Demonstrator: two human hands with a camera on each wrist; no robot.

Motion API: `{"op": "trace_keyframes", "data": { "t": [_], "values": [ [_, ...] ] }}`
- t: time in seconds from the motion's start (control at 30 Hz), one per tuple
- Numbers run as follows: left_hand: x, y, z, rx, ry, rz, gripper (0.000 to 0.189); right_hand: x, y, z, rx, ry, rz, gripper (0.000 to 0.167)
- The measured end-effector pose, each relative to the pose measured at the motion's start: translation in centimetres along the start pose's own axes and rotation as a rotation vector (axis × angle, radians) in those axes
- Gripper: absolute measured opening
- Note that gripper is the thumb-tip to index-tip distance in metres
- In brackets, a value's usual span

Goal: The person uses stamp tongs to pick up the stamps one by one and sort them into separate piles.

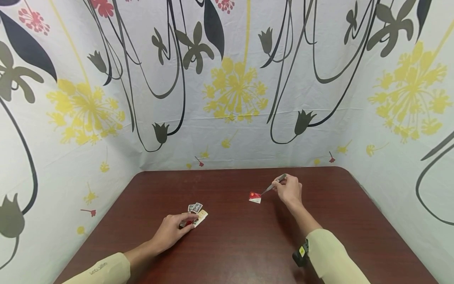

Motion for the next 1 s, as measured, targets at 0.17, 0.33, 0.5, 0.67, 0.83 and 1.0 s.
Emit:
{"op": "trace_keyframes", "data": {
  "t": [0.17, 0.33, 0.5, 0.67, 0.83, 1.0],
  "values": [
    [0.0, 0.0, 0.1, 0.001, 0.003, 0.004, 0.032, -0.2, -0.3, 0.0, 0.036, 0.043, 0.024, 0.011],
    [0.0, 0.0, 0.2, 0.014, 0.005, 0.001, 0.032, -0.5, -0.4, -0.1, 0.076, 0.069, 0.040, 0.011],
    [0.0, 0.0, 0.2, 0.024, 0.011, 0.001, 0.032, -0.7, -0.3, -0.3, 0.117, 0.089, 0.064, 0.009],
    [0.0, 0.1, 0.1, 0.028, 0.017, 0.003, 0.032, -1.0, -0.5, -0.5, 0.181, 0.108, 0.095, 0.006],
    [-0.1, 0.1, 0.0, 0.018, 0.010, 0.008, 0.032, -1.2, -0.4, -0.7, 0.212, 0.116, 0.102, 0.005],
    [-0.2, 0.1, 0.0, 0.016, 0.008, 0.008, 0.032, -1.4, -0.3, -0.7, 0.228, 0.107, 0.102, 0.006]
  ]
}}
Point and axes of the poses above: each hand's wrist, its own y-axis away from the middle knuckle, its own x-axis out of the back of the hand, z = x × y, the point moved 4 cm from there along -y, towards the middle knuckle, and after that the axes turned 6 degrees about -x, right-handed, at the moved point
